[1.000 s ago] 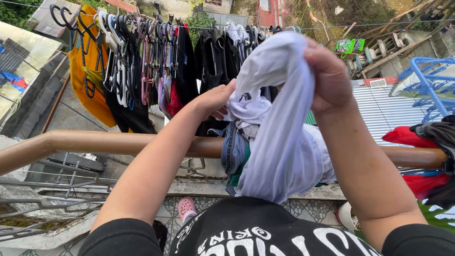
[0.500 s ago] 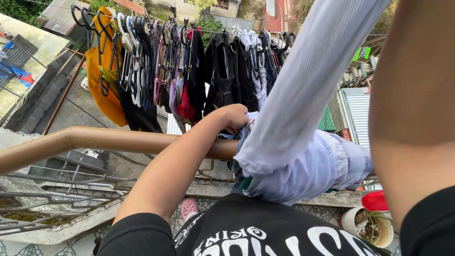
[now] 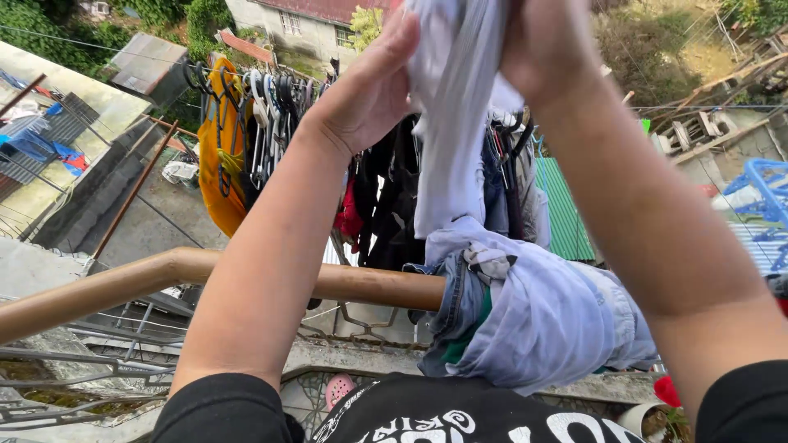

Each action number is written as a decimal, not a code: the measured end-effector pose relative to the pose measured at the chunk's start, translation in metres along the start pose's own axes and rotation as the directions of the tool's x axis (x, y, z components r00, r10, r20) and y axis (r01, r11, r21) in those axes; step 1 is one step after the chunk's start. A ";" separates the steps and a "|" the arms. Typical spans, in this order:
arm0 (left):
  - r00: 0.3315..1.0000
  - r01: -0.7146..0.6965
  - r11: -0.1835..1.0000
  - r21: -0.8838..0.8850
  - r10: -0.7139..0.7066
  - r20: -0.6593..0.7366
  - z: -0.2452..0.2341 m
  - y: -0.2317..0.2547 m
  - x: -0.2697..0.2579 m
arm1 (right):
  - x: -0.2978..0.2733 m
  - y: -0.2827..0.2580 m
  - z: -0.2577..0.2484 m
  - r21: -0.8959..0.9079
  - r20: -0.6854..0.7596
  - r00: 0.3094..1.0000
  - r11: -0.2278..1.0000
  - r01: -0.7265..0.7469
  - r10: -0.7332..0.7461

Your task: Hanging various laundry items on hangers and a clothesline on an outdoor balcony.

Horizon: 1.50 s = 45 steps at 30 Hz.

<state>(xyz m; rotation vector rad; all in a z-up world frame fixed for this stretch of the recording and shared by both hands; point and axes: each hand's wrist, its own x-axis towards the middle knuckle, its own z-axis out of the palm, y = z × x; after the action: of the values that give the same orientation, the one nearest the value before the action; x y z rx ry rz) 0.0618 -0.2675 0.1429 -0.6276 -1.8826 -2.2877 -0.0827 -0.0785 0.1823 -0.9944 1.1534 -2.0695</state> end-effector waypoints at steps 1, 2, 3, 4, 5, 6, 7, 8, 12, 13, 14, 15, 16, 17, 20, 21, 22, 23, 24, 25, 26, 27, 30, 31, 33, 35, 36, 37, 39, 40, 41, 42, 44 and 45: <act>0.999 -0.045 0.975 -0.219 0.038 -0.035 0.003 0.003 0.004 | -0.011 0.011 0.019 -0.015 0.004 1.000 1.000 0.003 -0.003; 0.995 -0.094 0.900 -0.426 0.068 -0.075 0.006 0.006 0.009 | -0.021 0.025 0.040 -0.030 0.007 1.000 1.000 0.007 -0.007; 0.994 -0.102 0.903 -0.416 0.077 -0.075 -0.006 -0.015 0.012 | -0.028 0.043 0.024 -0.031 0.018 1.000 0.999 0.016 -0.015; 0.982 -0.108 0.915 -0.388 0.036 -0.187 -0.019 -0.036 0.015 | -0.034 0.062 0.008 -0.038 -0.011 0.995 0.994 -0.098 0.098; 0.955 -0.106 0.925 -0.366 -0.007 -0.295 -0.032 -0.060 0.020 | -0.041 0.080 -0.010 -0.041 -0.043 0.976 0.976 -0.214 0.212; 0.956 -0.112 0.926 -0.360 0.001 -0.294 -0.036 -0.069 0.020 | -0.041 0.079 -0.008 -0.045 -0.037 0.978 0.977 -0.208 0.206; 0.951 -0.087 0.964 -0.250 0.006 -0.309 -0.037 -0.080 0.017 | -0.045 0.079 -0.005 -0.018 -0.004 0.959 0.959 -0.284 0.284; 0.946 -0.060 0.989 -0.136 0.012 -0.324 -0.038 -0.092 0.015 | -0.050 0.080 -0.002 0.005 0.032 0.933 0.933 -0.360 0.359; 0.956 0.040 0.981 0.191 0.018 -0.293 -0.032 -0.100 0.018 | -0.045 0.098 -0.008 -0.175 0.055 0.914 0.905 -0.387 0.401; 0.958 0.104 0.957 0.272 -0.023 -0.285 -0.035 -0.096 0.018 | -0.041 0.099 -0.011 -0.330 0.045 0.933 0.887 -0.322 0.356; 0.958 0.164 0.922 0.352 -0.064 -0.280 -0.039 -0.093 0.019 | -0.038 0.100 -0.014 -0.477 0.044 0.950 0.842 -0.252 0.309; 0.957 0.168 0.922 0.349 -0.068 -0.281 -0.042 -0.086 0.012 | -0.038 0.100 -0.026 -0.475 0.042 0.949 0.842 -0.256 0.312; 0.957 0.229 0.922 0.313 -0.154 -0.246 -0.045 -0.079 0.005 | -0.038 0.100 -0.038 -0.521 0.020 0.960 0.822 -0.229 0.281; 0.949 0.290 0.915 0.280 -0.237 -0.206 -0.048 -0.071 -0.001 | -0.038 0.100 -0.050 -0.567 0.000 0.969 0.799 -0.202 0.245; 0.916 0.397 0.866 0.305 -0.395 -0.073 -0.054 -0.070 -0.025 | -0.046 0.085 -0.042 -0.351 -0.082 0.982 0.917 -0.191 0.173; 0.916 0.396 0.866 0.306 -0.394 -0.073 -0.058 -0.072 -0.027 | -0.049 0.081 -0.038 -0.352 -0.082 0.982 0.916 -0.190 0.172; 0.889 0.433 0.757 0.490 -0.447 -0.095 -0.062 -0.075 -0.028 | -0.051 0.077 -0.033 -0.193 -0.087 0.986 0.969 -0.153 0.139; 0.858 0.452 0.613 0.648 -0.497 -0.129 -0.064 -0.080 -0.032 | -0.055 0.074 -0.028 -0.027 -0.099 0.989 0.993 -0.115 0.112; 0.857 0.455 0.615 0.644 -0.499 -0.130 -0.072 -0.094 -0.037 | -0.058 0.073 -0.027 -0.026 -0.100 0.988 0.992 -0.120 0.117; 0.856 0.450 0.567 0.690 -0.495 -0.152 -0.080 -0.108 -0.040 | -0.059 0.070 -0.027 0.037 -0.113 0.987 0.993 -0.108 0.112; 0.855 0.444 0.515 0.733 -0.489 -0.174 -0.088 -0.122 -0.042 | -0.061 0.067 -0.026 0.100 -0.126 0.986 0.990 -0.095 0.107; 0.854 0.446 0.515 0.732 -0.489 -0.177 -0.091 -0.123 -0.045 | -0.064 0.068 -0.040 0.101 -0.124 0.986 0.990 -0.097 0.109; 0.875 0.483 0.740 0.468 -0.424 -0.232 -0.091 -0.126 -0.047 | -0.073 0.066 -0.060 0.185 -0.129 0.976 0.971 -0.153 0.178; 0.895 0.439 0.803 0.403 -0.353 -0.271 -0.088 -0.124 -0.043 | -0.073 0.064 -0.053 0.160 -0.072 0.956 0.950 -0.270 0.284; 0.904 0.389 0.859 0.334 -0.286 -0.317 -0.077 -0.119 -0.033 | -0.074 0.068 -0.037 0.130 -0.015 0.920 0.913 -0.386 0.391; 0.969 0.178 0.779 0.601 -0.031 -0.246 -0.060 -0.111 -0.018 | -0.074 0.080 -0.018 -0.236 0.039 0.732 0.718 -0.655 0.680; 0.968 0.179 0.778 0.602 -0.032 -0.247 -0.054 -0.101 -0.018 | -0.071 0.086 -0.026 -0.235 0.041 0.732 0.718 -0.655 0.681; 0.980 0.124 0.678 0.724 0.029 -0.195 -0.048 -0.090 -0.019 | -0.068 0.093 -0.034 -0.466 0.000 0.655 0.579 -0.669 0.756; 0.988 0.070 0.559 0.826 0.077 -0.136 -0.037 -0.063 -0.023 | -0.062 0.094 -0.045 -0.662 -0.063 0.577 0.399 -0.635 0.814; 0.991 0.111 0.416 0.903 0.026 -0.134 -0.031 -0.045 -0.026 | -0.059 0.088 -0.048 -0.767 -0.126 0.586 0.296 -0.569 0.801; 0.990 0.140 0.258 0.956 -0.024 -0.138 -0.026 -0.028 -0.029 | -0.055 0.082 -0.051 -0.851 -0.184 0.601 0.180 -0.493 0.778; 0.990 0.142 0.256 0.956 -0.026 -0.140 -0.029 -0.027 -0.033 | -0.055 0.080 -0.053 -0.851 -0.181 0.601 0.182 -0.493 0.778; 0.984 0.140 -0.042 0.989 -0.103 -0.144 -0.037 -0.023 -0.037 | -0.052 0.074 -0.058 -0.915 -0.212 0.692 0.110 -0.389 0.690; 0.984 0.144 -0.043 0.989 -0.104 -0.147 -0.039 -0.021 -0.039 | -0.052 0.071 -0.052 -0.915 -0.209 0.691 0.111 -0.387 0.692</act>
<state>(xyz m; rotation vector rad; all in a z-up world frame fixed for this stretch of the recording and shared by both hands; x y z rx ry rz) 0.0804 -0.3073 0.1030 -0.1063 -2.8712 -0.2462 -0.0875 -0.0485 0.0848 -0.9774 2.1904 -0.4465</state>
